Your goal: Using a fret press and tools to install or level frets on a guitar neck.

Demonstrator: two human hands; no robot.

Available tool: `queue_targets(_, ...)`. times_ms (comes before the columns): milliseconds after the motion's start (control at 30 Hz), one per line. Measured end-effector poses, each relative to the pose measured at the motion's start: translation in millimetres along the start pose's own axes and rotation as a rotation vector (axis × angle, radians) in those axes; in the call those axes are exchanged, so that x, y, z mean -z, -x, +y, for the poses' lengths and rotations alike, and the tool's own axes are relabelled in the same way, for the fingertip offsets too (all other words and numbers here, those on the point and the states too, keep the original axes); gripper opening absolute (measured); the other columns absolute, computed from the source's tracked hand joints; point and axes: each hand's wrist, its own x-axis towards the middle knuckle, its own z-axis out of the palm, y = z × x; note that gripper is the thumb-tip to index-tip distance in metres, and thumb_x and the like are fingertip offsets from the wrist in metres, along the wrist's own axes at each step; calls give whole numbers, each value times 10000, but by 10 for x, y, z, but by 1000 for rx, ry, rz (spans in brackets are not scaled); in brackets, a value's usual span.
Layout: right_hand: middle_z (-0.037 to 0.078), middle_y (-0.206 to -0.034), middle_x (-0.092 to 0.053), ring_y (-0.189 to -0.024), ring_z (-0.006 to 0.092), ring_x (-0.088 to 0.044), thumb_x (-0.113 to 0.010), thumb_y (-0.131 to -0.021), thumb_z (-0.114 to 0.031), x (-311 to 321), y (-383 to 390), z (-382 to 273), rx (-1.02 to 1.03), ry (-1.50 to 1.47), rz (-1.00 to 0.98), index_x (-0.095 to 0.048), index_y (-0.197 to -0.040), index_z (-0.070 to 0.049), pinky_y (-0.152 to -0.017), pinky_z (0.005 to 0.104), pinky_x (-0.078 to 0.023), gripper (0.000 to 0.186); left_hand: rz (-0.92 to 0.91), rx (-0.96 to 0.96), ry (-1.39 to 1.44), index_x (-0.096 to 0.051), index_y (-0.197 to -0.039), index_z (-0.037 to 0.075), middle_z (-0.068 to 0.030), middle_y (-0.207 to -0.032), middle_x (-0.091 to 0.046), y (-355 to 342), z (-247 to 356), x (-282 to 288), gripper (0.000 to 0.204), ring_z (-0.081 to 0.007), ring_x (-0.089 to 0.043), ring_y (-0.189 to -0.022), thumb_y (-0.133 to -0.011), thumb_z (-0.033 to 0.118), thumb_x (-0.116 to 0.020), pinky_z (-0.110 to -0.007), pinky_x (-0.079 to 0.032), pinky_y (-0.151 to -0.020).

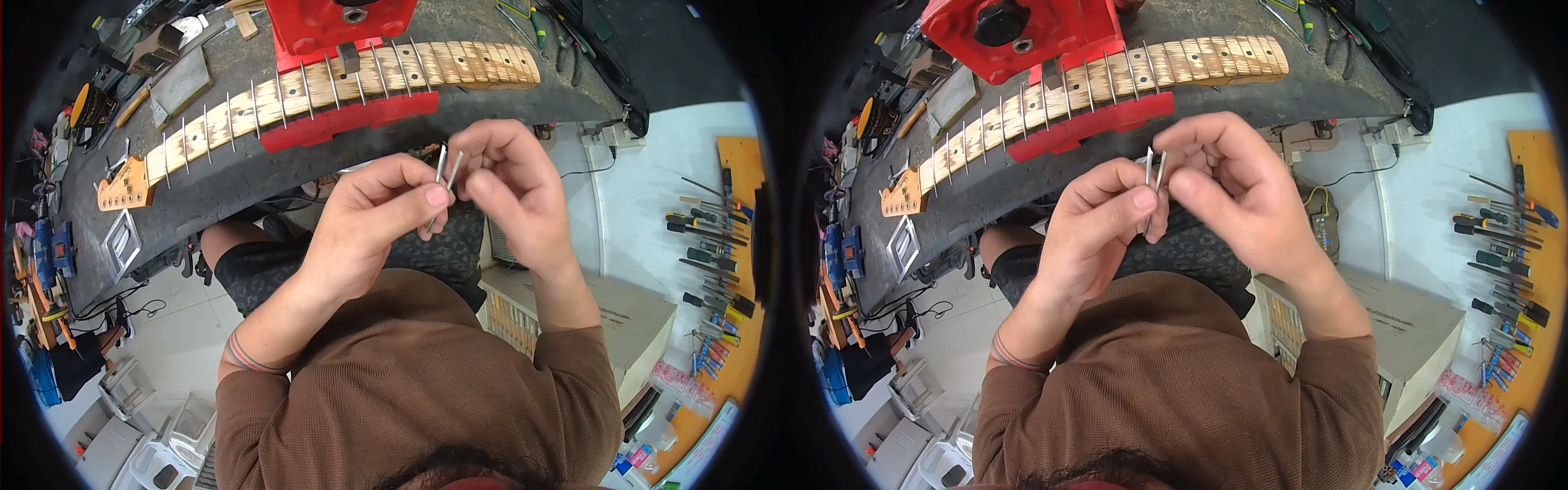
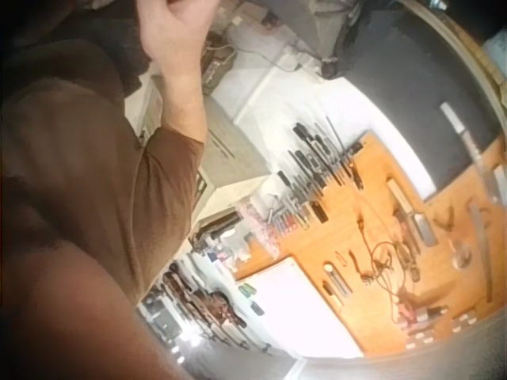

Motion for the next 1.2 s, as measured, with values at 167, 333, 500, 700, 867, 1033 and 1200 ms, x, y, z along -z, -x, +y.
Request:
queue_targets(167,37,-1251,-672,-1041,182,-601,-972,-833,-126,73,45,40,358,545,-107,-520,-1638,-80,-929,365,-483,924,59,11,147,-774,-1169,22,-29,-989,-758,-44,-40,-43,189,-97,-671,-897,-1117,204,-770,-281,-533,-820)
queue_targets(333,40,-1210,-669,-1025,200,-611,-987,-804,-125,92,20,40,371,594,-84,-560,-1620,-84,-899,355,-495,921,24,1,183,-741,-1172,39,-45,-1006,-734,-54,-107,-59,170,-128,-674,-951,-1136,204,-731,-300,-536,-833)
queue_targets(500,56,-1202,-671,-1021,213,-620,-992,-772,-108,97,7,47,452,661,-74,-587,-1602,-72,-885,361,-524,924,3,16,251,-718,-1159,50,-63,-1009,-711,-49,-145,-85,161,-164,-667,-996,-1155,208,-691,-325,-539,-838)
queue_targets(700,68,-1186,-674,-1011,226,-631,-984,-765,-123,114,-59,26,503,673,-109,-633,-1561,-57,-877,351,-540,873,-57,61,321,-710,-1179,36,-63,-1010,-705,-49,-176,-46,197,-173,-666,-1013,-1157,230,-688,-350,-542,-891)
queue_targets(867,71,-1159,-684,-978,200,-633,-1018,-751,-197,187,-157,-63,480,748,-109,-651,-1535,-30,-843,331,-546,881,21,23,360,-706,-1182,20,-86,-1065,-725,-46,-167,-88,212,-190,-700,-1027,-1180,226,-659,-364,-572,-940)
queue_targets(1033,38,-1127,-663,-935,164,-626,-1005,-762,-207,501,-528,-501,406,900,-136,-696,-1477,-23,-840,318,-524,800,75,-99,110,-695,-1146,12,-128,-1120,-759,-21,-163,-23,204,-204,-743,-988,-1188,206,-647,-362,-607,-897)
queue_targets(1200,33,-1085,-626,-944,184,-591,-973,-818,-159,587,-993,-712,378,1152,-259,-691,-1469,-38,-874,347,-524,720,-7,-121,-80,-672,-1111,-4,-158,-1102,-795,97,-105,108,106,-174,-774,-920,-1156,90,-690,-339,-636,-826)
